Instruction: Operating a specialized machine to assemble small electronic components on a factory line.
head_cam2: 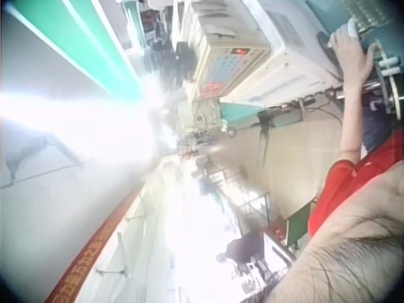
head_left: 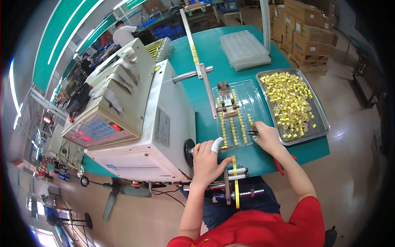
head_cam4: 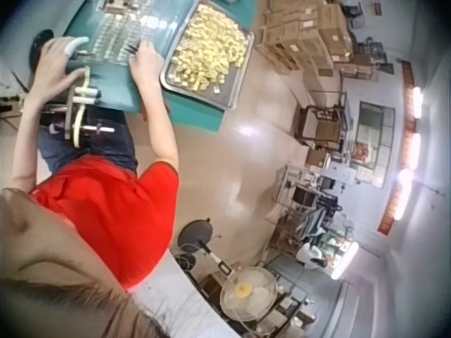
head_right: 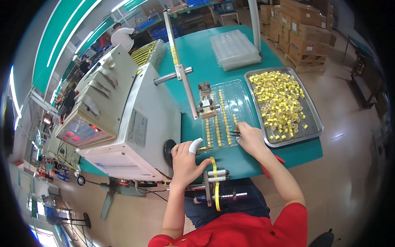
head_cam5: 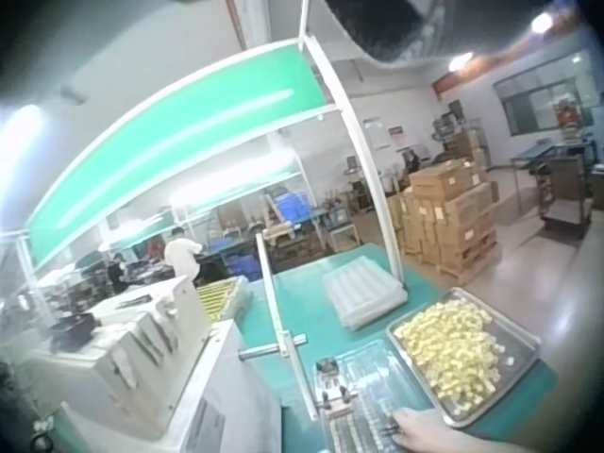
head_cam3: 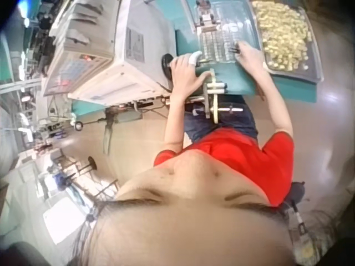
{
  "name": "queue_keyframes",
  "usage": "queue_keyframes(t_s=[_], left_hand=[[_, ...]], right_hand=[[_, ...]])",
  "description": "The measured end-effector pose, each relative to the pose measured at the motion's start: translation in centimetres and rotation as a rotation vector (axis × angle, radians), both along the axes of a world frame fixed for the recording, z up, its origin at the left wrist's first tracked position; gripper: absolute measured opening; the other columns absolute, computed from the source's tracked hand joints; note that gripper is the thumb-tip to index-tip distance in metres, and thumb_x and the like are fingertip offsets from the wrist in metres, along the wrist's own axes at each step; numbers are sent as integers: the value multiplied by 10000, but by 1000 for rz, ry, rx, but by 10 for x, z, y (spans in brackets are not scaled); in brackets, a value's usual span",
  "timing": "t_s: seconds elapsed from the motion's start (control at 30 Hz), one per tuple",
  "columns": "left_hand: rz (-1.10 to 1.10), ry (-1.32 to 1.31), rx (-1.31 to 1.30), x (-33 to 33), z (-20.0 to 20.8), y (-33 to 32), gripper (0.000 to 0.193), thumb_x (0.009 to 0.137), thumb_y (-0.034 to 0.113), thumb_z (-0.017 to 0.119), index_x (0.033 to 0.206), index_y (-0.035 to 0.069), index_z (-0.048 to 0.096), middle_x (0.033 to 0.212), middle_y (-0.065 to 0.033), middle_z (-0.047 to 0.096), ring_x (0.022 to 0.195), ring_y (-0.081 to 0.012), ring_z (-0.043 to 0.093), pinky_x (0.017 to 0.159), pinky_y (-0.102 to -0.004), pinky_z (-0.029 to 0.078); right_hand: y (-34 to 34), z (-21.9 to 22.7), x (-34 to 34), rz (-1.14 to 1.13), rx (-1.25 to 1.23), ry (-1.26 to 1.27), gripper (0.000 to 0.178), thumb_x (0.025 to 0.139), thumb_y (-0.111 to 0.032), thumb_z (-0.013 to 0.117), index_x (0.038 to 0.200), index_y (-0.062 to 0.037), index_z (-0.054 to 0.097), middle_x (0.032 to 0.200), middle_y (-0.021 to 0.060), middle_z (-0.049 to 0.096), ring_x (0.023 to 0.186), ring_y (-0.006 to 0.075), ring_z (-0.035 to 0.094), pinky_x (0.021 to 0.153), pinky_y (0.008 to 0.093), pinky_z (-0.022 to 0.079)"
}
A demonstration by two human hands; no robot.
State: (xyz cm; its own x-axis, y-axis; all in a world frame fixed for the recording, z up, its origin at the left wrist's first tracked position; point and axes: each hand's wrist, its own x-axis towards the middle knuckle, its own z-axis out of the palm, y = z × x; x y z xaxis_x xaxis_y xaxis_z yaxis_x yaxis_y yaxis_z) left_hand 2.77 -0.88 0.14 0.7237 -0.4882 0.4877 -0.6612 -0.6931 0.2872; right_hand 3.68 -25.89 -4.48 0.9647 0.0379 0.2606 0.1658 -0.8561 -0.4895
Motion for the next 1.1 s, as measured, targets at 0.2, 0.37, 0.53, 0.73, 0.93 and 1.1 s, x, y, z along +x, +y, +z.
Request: queue_keyframes(t_s=[0.2,0.37,0.53,0.73,0.93,1.1], left_hand=[[26,24,10,0,-2,-1,668,686,309,809,1242,48,547,987,-71,567,1002,-271,534,955,-411,341],[21,32,-2,-4,-2,-2,685,690,299,808,1263,43,534,1040,-85,571,1037,-275,527,979,-418,327],[12,60,-34,-7,-7,0,714,698,270,804,1307,54,502,1144,-100,545,1133,-282,484,1013,-430,284],[6,86,-26,-5,-6,0,699,712,264,796,1310,60,499,1162,-95,543,1145,-276,481,1018,-430,266],[6,5,-2,-3,-7,1,609,770,246,750,1285,21,515,1146,-99,554,1124,-271,502,988,-413,308],[5,50,-41,-5,-7,0,581,774,224,752,1280,54,522,1134,-96,569,1115,-272,513,1003,-419,297]], right_hand=[[38,42,-24,104,707,327,212,812,-148,733,977,-69,627,953,-31,611,785,38,470,660,208,395],[44,43,-25,132,824,371,238,817,-159,746,1004,-43,654,777,-55,550,651,14,404,571,209,334],[42,41,-24,68,751,447,309,808,-244,775,1042,-51,713,643,-25,529,538,40,376,495,257,325],[47,33,-8,211,796,372,252,830,-197,770,1003,-24,711,600,-107,438,550,-3,327,502,225,244],[49,25,-18,216,917,273,207,913,-175,673,1044,-15,687,755,-35,615,732,43,544,707,240,454],[41,19,-43,84,832,281,264,905,-260,687,1000,-15,705,804,43,682,729,89,582,675,276,475]])
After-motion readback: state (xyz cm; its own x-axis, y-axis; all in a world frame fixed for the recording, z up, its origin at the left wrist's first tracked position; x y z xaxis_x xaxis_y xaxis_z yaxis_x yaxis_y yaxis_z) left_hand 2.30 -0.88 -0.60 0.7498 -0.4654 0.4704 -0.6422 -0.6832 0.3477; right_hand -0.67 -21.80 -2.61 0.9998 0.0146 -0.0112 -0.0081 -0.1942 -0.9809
